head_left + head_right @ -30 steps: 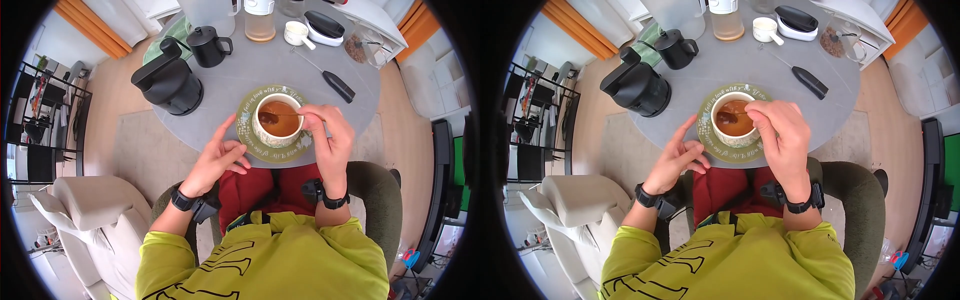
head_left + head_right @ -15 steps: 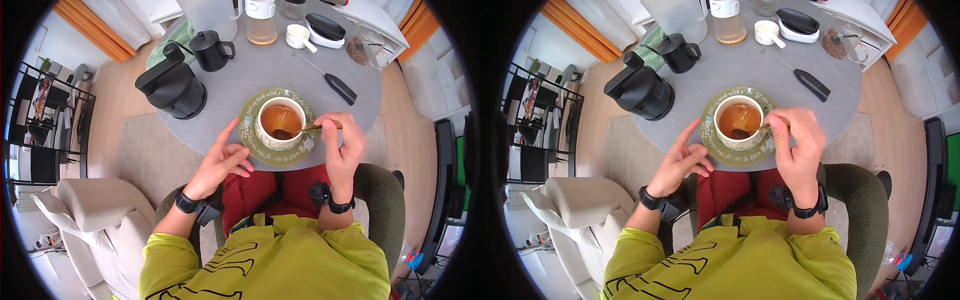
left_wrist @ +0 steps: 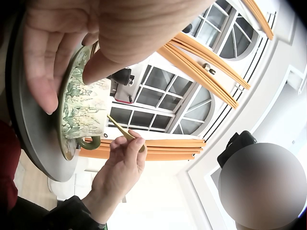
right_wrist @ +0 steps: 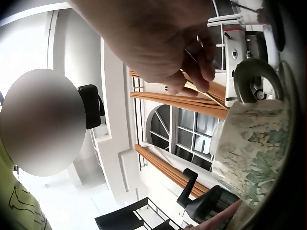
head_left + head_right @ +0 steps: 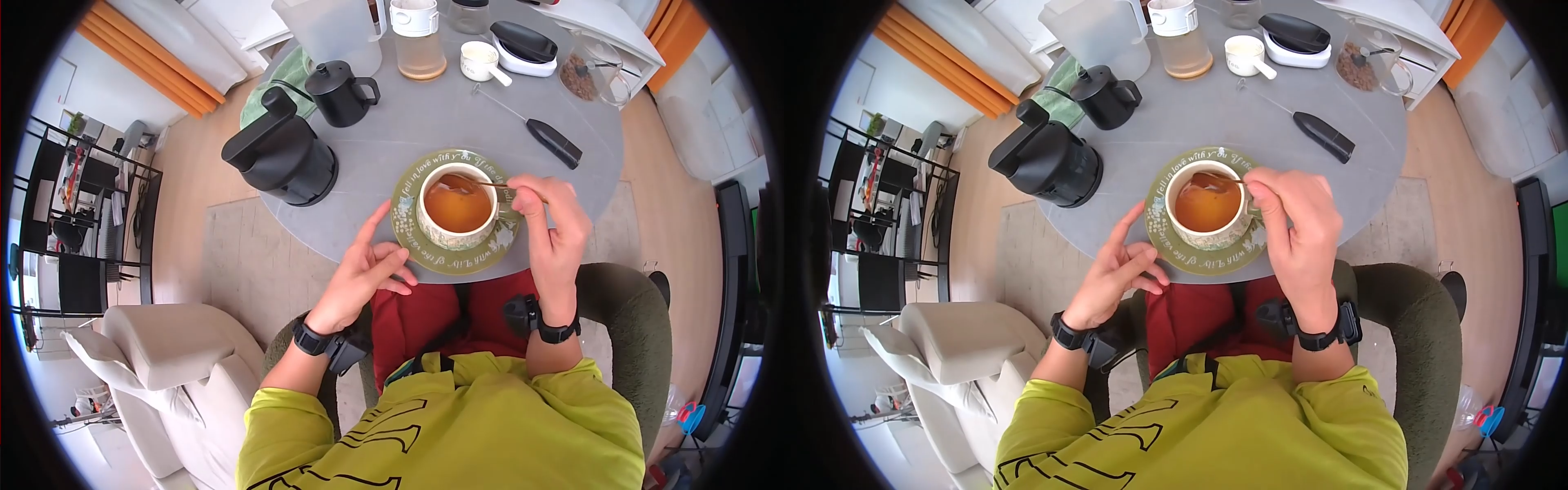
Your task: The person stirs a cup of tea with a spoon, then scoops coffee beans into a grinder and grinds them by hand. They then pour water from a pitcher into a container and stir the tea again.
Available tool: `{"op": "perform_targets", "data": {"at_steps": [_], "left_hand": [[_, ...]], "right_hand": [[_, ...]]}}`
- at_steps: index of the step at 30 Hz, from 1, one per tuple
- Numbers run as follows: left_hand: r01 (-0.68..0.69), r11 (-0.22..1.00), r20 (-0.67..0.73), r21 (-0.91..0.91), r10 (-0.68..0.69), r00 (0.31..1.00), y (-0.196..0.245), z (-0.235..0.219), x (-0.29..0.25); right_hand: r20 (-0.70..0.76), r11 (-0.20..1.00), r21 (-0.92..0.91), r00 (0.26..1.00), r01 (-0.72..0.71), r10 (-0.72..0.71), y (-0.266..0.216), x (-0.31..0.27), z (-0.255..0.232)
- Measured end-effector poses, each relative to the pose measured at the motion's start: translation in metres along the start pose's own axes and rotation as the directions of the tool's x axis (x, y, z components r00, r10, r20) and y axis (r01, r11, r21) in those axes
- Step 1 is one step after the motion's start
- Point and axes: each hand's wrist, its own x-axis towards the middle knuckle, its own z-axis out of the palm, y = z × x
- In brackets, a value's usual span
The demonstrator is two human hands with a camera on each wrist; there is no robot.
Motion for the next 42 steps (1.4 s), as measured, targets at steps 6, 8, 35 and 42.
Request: {"op": "perform_targets", "data": {"at_steps": [6, 8, 35, 42], "left_hand": [[-0.012, 1.000, -0.005, 0.002, 0.012, 1.000, 0.000, 0.002, -0.001], [-0.013, 1.000, -0.008, 0.005, 0.013, 1.000, 0.003, 0.003, -0.001], [-0.008, 0.999, -0.012, 0.033, 0.009, 1.000, 0.002, 0.004, 0.001], [-0.015, 0.999, -0.011, 0.041, 0.015, 1.000, 0.001, 0.004, 0.002]], "right_hand": [[-0.043, 0.996, -0.075, 0.998, -0.047, 0.044, -0.003, -0.004, -0.010], [-0.033, 0.999, -0.014, 0.998, -0.048, 0.047, -0.004, -0.005, -0.009], [0.034, 0.853, 0.476, 0.974, -0.214, 0.226, 0.027, -0.026, -0.025], [0.055, 0.816, 0.518, 0.961, -0.258, 0.269, 0.030, -0.027, -0.024]]}}
